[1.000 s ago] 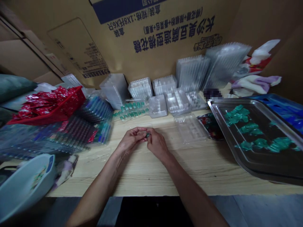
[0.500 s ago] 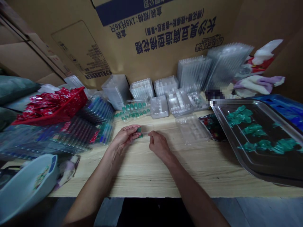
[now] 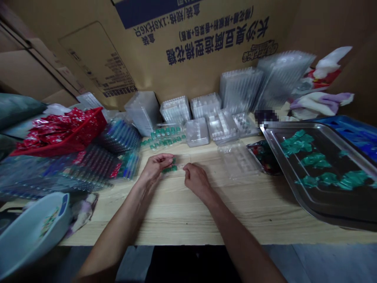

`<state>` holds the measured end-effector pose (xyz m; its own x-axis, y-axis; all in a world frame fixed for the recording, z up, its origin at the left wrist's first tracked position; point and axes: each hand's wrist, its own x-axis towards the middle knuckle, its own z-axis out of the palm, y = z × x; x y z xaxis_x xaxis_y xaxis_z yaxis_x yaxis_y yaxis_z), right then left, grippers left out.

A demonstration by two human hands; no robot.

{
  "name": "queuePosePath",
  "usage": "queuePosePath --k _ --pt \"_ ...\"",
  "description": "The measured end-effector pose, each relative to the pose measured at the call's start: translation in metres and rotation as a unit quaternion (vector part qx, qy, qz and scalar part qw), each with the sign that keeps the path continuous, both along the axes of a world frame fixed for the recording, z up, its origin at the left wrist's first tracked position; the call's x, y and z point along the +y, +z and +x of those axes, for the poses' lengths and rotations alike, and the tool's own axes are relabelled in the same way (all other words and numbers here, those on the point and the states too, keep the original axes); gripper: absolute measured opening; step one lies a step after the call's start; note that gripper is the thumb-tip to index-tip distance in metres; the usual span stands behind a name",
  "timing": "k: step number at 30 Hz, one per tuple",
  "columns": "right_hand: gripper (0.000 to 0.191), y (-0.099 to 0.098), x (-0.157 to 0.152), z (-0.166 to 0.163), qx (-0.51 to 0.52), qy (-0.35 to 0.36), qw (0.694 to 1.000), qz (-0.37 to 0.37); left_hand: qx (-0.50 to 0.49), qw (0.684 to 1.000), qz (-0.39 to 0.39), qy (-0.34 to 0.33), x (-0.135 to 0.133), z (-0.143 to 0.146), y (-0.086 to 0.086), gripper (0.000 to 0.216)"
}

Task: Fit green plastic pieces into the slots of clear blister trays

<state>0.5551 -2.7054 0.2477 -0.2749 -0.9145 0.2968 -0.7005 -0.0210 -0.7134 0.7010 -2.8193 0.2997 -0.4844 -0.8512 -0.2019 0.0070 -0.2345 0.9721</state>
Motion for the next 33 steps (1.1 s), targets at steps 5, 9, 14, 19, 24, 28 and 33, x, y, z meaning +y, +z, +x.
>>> queuePosePath --k 5,9,14,19,24,28,33 --pt "0.024 -0.001 0.000 0.000 -0.004 -0.001 1.000 0.004 -0.163 0.951 -0.259 -0.050 -0.008 -0.006 -0.014 0.010" --pt "0.023 0.001 -0.001 0.000 -0.004 0.003 1.000 0.018 -0.221 0.881 -0.393 -0.146 -0.008 -0.009 -0.019 0.012" --pt "0.022 0.002 -0.001 -0.001 0.004 0.003 1.000 0.021 -0.220 0.849 -0.440 -0.190 -0.007 -0.009 -0.018 0.015" --pt "0.022 0.001 -0.002 -0.001 0.004 0.008 1.000 0.021 -0.226 0.831 -0.472 -0.190 -0.008 -0.003 -0.024 0.014" --pt "0.022 -0.001 -0.003 0.000 -0.007 -0.002 1.000 0.026 -0.228 0.828 -0.482 -0.174 -0.001 0.002 -0.029 0.015" --pt "0.020 -0.001 -0.003 -0.001 -0.063 0.006 0.998 0.022 -0.300 0.754 -0.555 -0.183 0.011 -0.001 -0.030 0.021" --pt "0.024 0.010 -0.001 -0.012 -0.475 -0.029 0.879 0.025 -0.370 0.685 -0.600 -0.186 0.013 -0.001 -0.032 0.026"
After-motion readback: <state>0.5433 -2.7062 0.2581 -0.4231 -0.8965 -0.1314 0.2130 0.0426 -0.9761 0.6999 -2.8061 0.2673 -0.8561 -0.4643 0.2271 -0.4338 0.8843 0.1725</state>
